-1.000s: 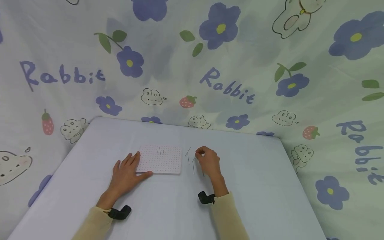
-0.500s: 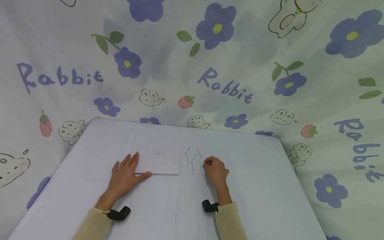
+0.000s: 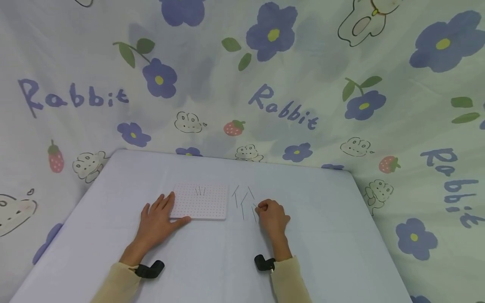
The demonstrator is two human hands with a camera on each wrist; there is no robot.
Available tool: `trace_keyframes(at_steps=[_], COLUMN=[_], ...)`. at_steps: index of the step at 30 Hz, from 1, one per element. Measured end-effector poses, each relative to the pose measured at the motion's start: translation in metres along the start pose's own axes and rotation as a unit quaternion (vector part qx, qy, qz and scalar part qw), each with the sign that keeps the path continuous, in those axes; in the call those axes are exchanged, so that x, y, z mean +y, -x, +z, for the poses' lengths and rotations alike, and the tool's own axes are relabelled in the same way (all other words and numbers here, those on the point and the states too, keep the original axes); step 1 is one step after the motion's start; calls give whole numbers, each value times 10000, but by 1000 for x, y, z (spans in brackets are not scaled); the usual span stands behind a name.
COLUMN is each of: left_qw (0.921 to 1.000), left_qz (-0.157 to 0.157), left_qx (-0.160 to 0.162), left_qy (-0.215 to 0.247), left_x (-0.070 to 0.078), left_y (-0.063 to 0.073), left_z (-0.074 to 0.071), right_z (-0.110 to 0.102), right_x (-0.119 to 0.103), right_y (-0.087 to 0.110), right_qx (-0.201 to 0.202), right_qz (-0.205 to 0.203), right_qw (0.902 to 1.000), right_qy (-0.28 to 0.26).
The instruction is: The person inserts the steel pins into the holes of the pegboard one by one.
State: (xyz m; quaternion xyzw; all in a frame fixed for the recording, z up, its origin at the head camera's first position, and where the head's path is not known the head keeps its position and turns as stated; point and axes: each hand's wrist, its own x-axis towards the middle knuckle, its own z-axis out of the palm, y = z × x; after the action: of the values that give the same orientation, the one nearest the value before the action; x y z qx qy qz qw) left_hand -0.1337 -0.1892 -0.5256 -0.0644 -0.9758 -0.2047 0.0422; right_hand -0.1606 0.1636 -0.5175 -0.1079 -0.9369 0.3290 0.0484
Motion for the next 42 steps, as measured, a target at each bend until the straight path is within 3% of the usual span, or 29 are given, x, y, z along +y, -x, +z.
trace_keyframes(at_steps=[23, 42], left_qw=[10000, 10000], left_qz=[-28, -39], left_qx=[-3, 27], left_qy=[55, 28], left_x=[-1, 1], left_y=[0, 1], left_z=[1, 0], right_z=[10, 13], right_x=[-5, -3], right_y=[-2, -3], right_qx=[494, 370], right_qz=[-313, -247], right_qw=[9935, 9951], right_qy=[980, 887])
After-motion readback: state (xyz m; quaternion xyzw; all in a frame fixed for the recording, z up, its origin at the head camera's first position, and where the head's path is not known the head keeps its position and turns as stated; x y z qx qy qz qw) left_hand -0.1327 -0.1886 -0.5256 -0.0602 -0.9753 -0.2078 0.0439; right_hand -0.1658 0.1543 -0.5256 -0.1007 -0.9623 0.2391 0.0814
